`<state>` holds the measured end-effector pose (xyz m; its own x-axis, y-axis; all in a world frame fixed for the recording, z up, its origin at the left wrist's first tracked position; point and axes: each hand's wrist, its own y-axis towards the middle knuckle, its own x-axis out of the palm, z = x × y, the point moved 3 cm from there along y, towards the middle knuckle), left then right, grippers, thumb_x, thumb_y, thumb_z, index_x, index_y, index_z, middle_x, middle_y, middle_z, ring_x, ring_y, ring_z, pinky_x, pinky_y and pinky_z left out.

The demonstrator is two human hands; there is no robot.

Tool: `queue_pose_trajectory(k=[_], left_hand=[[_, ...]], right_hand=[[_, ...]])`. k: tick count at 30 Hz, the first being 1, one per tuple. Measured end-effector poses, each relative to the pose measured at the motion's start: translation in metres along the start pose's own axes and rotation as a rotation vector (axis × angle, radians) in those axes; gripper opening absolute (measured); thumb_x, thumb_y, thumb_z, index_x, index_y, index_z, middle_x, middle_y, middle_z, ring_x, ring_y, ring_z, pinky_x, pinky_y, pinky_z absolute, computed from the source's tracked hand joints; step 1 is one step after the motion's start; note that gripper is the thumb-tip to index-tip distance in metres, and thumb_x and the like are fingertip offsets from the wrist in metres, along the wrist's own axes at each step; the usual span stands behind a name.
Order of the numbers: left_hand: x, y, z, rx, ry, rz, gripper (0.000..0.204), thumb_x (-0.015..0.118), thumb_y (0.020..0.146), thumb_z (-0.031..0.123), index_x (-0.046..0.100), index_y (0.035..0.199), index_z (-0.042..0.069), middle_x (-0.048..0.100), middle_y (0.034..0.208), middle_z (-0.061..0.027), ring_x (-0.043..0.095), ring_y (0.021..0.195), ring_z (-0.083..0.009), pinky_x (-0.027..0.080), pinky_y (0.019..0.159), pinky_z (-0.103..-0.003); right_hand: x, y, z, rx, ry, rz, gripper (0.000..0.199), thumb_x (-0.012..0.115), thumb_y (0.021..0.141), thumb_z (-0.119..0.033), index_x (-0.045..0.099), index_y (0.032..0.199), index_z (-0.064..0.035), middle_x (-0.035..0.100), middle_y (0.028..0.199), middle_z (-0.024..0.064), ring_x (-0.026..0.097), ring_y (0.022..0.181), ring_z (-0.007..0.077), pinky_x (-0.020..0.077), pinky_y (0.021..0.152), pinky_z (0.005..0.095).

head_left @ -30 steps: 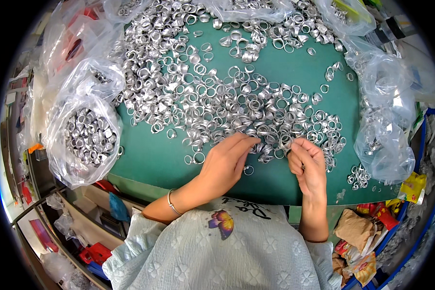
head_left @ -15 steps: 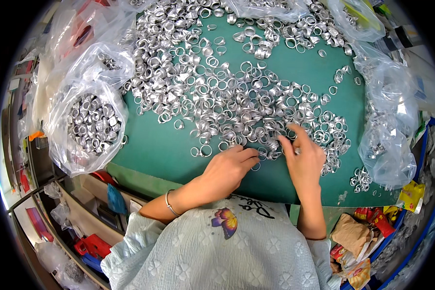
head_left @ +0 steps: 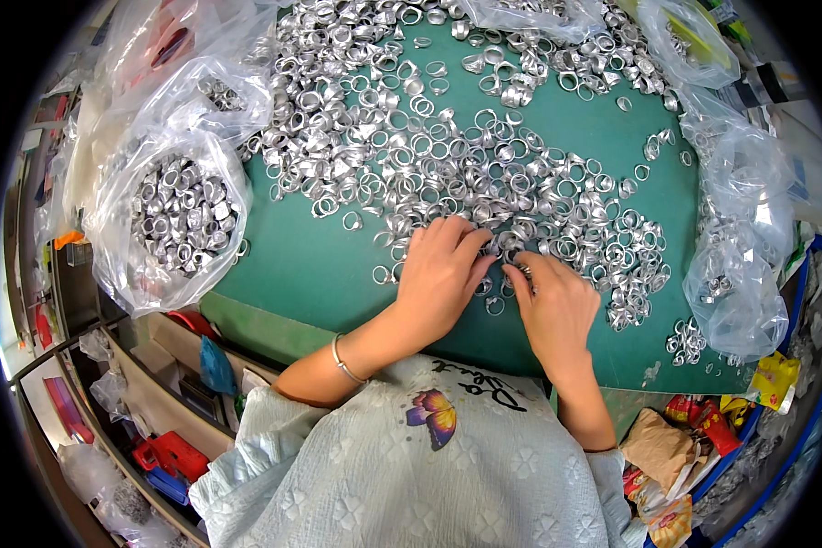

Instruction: The person picks up small metal rings and caps from a large pile, fits them together by hand, and places the assembled units into plastic bags on a green workbench.

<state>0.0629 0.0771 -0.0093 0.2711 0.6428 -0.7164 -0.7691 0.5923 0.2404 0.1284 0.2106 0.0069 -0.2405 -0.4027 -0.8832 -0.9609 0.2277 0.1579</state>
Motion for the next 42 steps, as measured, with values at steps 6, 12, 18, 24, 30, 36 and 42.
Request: queue_pose_trajectory(k=[6, 12, 18, 24, 30, 36, 42], left_hand=[[0.003, 0.005, 0.002, 0.017, 0.099, -0.036, 0.018, 0.074, 0.070, 0.009, 0.062, 0.082, 0.006, 0.052, 0.086, -0.0051, 0.050, 0.082, -0.0226, 0.034, 0.069, -0.034], [0.007, 0.008, -0.005, -0.042, -0.135, 0.026, 0.010, 0.070, 0.071, 0.006, 0.062, 0.075, 0.002, 0.053, 0.081, -0.0055, 0.051, 0.075, -0.0203, 0.037, 0.064, -0.034], [-0.015, -0.005, -0.020, -0.857, -1.414, -0.283, 0.012, 0.059, 0.089, 0.008, 0.066, 0.093, -0.001, 0.065, 0.092, -0.0072, 0.056, 0.075, -0.0082, 0.043, 0.061, -0.021], [-0.014, -0.017, -0.009, -1.085, -1.968, -0.362, 0.015, 0.058, 0.090, 0.011, 0.065, 0.096, -0.001, 0.066, 0.093, -0.0094, 0.059, 0.074, -0.0114, 0.044, 0.058, -0.023], [-0.008, -0.022, 0.003, -1.132, -1.980, -0.456, 0.014, 0.061, 0.090, 0.015, 0.064, 0.090, 0.001, 0.062, 0.079, -0.0027, 0.058, 0.071, -0.0095, 0.047, 0.060, -0.023], [-0.007, -0.024, 0.004, -1.122, -2.007, -0.476, 0.015, 0.060, 0.091, 0.015, 0.064, 0.094, 0.001, 0.062, 0.081, -0.0029, 0.058, 0.071, -0.0092, 0.047, 0.060, -0.024], [-0.005, -0.029, 0.006, -1.098, -1.723, -0.469, 0.017, 0.059, 0.091, 0.016, 0.064, 0.099, 0.002, 0.064, 0.091, -0.0029, 0.058, 0.075, -0.0085, 0.047, 0.063, -0.022]], right_hand=[[-0.009, -0.004, 0.018, 0.193, 0.060, -0.024, 0.008, 0.069, 0.078, -0.013, 0.064, 0.083, -0.0089, 0.061, 0.063, 0.0060, 0.059, 0.052, 0.0251, 0.0427, 0.047, 0.0357], [-0.013, -0.006, 0.002, 0.128, 0.020, 0.020, 0.018, 0.074, 0.075, -0.017, 0.065, 0.088, -0.0096, 0.061, 0.065, 0.0063, 0.060, 0.056, 0.0240, 0.0434, 0.049, 0.0359], [-0.006, -0.012, 0.006, 0.222, 0.383, -0.021, 0.026, 0.074, 0.076, -0.013, 0.064, 0.100, -0.0078, 0.056, 0.058, 0.0030, 0.051, 0.049, 0.0135, 0.0379, 0.047, 0.0269], [-0.011, -0.012, -0.009, 0.223, 0.928, -0.149, 0.040, 0.071, 0.076, 0.000, 0.062, 0.115, -0.0045, 0.046, 0.056, -0.0014, 0.041, 0.052, 0.0034, 0.0327, 0.051, 0.0196], [-0.009, -0.013, -0.017, 0.160, 0.879, -0.092, 0.037, 0.073, 0.073, 0.000, 0.066, 0.109, -0.0020, 0.051, 0.061, 0.0000, 0.042, 0.054, 0.0039, 0.0372, 0.052, 0.0203], [-0.008, -0.013, -0.017, 0.196, 0.910, -0.092, 0.033, 0.072, 0.074, 0.000, 0.066, 0.107, 0.0000, 0.054, 0.062, 0.0000, 0.045, 0.055, 0.0036, 0.0383, 0.052, 0.0195], [0.007, -0.027, 0.002, 0.403, 1.232, -0.064, 0.017, 0.064, 0.083, -0.006, 0.065, 0.099, -0.0014, 0.051, 0.060, 0.0010, 0.043, 0.051, 0.0036, 0.0318, 0.045, 0.0202]])
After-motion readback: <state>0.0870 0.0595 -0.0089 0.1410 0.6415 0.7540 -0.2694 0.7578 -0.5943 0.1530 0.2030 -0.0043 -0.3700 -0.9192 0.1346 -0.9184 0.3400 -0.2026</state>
